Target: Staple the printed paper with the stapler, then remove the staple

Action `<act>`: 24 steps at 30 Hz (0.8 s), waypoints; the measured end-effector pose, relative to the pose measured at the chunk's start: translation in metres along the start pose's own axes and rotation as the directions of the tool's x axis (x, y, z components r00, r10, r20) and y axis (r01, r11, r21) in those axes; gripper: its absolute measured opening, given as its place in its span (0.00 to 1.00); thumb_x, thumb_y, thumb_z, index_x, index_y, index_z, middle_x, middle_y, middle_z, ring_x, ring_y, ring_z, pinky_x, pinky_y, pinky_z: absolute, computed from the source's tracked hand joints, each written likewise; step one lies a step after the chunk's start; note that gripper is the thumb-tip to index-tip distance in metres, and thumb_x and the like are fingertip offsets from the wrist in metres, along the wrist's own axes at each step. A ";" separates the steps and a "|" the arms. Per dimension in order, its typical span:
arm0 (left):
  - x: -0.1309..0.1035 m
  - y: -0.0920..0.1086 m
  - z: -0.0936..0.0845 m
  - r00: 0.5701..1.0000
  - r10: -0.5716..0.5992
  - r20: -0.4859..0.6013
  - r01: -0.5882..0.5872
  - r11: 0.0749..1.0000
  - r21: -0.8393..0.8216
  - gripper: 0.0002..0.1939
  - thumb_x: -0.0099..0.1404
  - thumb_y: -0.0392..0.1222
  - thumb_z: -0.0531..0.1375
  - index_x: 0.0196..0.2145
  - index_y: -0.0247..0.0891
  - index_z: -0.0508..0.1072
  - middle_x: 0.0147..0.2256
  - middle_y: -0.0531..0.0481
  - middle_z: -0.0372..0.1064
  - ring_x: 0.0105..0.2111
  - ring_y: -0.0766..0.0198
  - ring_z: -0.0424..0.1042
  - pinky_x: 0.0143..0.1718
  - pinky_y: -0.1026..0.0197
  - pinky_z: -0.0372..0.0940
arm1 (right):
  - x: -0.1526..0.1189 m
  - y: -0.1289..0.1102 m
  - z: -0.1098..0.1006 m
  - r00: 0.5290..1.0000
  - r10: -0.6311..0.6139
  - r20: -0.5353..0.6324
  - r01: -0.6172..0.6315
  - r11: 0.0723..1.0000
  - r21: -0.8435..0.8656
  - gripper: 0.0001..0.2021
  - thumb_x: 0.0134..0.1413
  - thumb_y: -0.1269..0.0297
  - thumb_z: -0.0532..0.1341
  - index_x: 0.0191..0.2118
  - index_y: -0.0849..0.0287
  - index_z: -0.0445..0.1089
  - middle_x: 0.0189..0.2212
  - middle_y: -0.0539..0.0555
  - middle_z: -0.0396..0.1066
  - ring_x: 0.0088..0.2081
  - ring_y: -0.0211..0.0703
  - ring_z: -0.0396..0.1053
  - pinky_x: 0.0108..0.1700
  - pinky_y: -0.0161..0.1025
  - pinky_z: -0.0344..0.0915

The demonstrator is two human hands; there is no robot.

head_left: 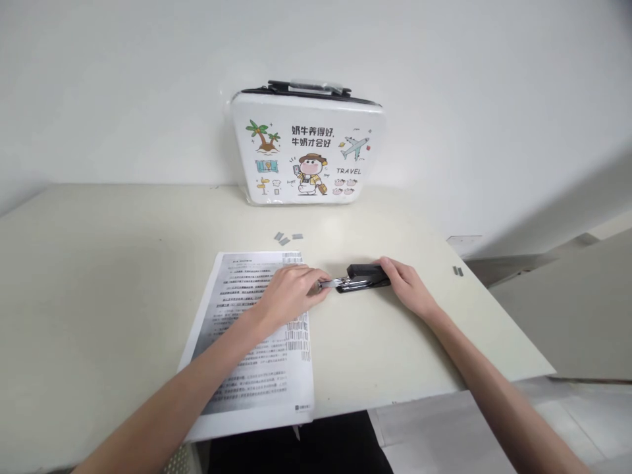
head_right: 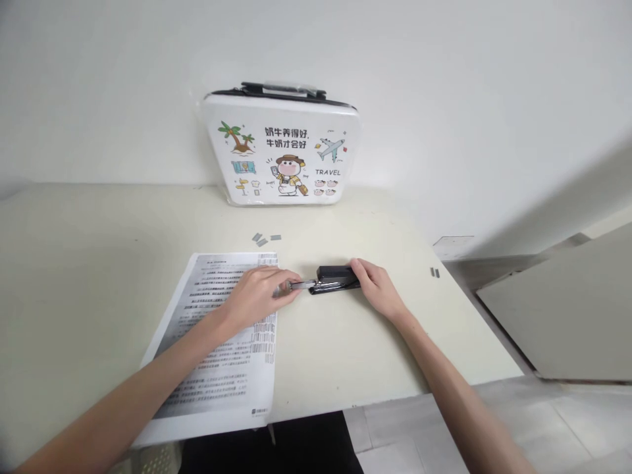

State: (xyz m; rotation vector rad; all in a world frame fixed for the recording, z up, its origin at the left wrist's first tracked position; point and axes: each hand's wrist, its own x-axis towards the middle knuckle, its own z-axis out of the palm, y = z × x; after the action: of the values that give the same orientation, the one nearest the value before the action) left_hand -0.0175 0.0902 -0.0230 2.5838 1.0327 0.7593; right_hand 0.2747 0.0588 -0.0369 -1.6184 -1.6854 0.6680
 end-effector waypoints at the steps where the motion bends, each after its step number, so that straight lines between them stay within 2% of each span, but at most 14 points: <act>1: 0.000 0.000 0.000 1.000 0.002 0.003 -0.002 1.000 0.005 0.06 0.71 0.41 0.63 0.44 0.43 0.80 0.34 0.53 0.80 0.34 0.60 0.79 0.41 0.56 0.70 | 0.000 0.000 0.000 1.000 -0.001 0.000 0.001 1.000 0.001 0.34 0.69 0.32 0.46 0.35 0.56 0.74 0.31 0.53 0.74 0.41 0.52 0.70 0.44 0.42 0.66; 5: -0.001 0.000 0.001 1.000 0.001 0.001 -0.001 1.000 0.016 0.06 0.71 0.40 0.63 0.42 0.44 0.81 0.32 0.54 0.79 0.33 0.60 0.78 0.41 0.57 0.70 | 0.000 0.001 0.000 1.000 -0.002 0.010 0.001 1.000 0.005 0.34 0.68 0.32 0.46 0.35 0.57 0.74 0.31 0.53 0.74 0.41 0.52 0.70 0.44 0.42 0.66; 19: 0.000 0.004 0.000 0.999 -0.033 -0.004 0.033 0.999 0.018 0.03 0.68 0.41 0.68 0.39 0.42 0.82 0.34 0.53 0.82 0.36 0.57 0.80 0.44 0.53 0.72 | -0.001 -0.004 -0.001 1.000 -0.001 0.010 0.001 1.000 -0.001 0.35 0.68 0.32 0.46 0.37 0.58 0.76 0.31 0.54 0.75 0.40 0.52 0.70 0.43 0.42 0.67; 24: -0.001 0.001 0.002 0.994 -0.023 -0.108 0.012 0.994 -0.106 0.03 0.69 0.40 0.68 0.41 0.42 0.80 0.42 0.53 0.82 0.41 0.59 0.81 0.46 0.55 0.73 | 0.000 -0.002 -0.001 1.000 -0.011 0.007 0.011 1.000 -0.001 0.34 0.69 0.32 0.46 0.35 0.58 0.75 0.31 0.53 0.74 0.39 0.50 0.70 0.42 0.41 0.66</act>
State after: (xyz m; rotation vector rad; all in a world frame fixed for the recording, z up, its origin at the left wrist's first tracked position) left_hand -0.0162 0.0884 -0.0248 2.4649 1.0161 0.9345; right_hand 0.2741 0.0588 -0.0354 -1.6078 -1.6986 0.6681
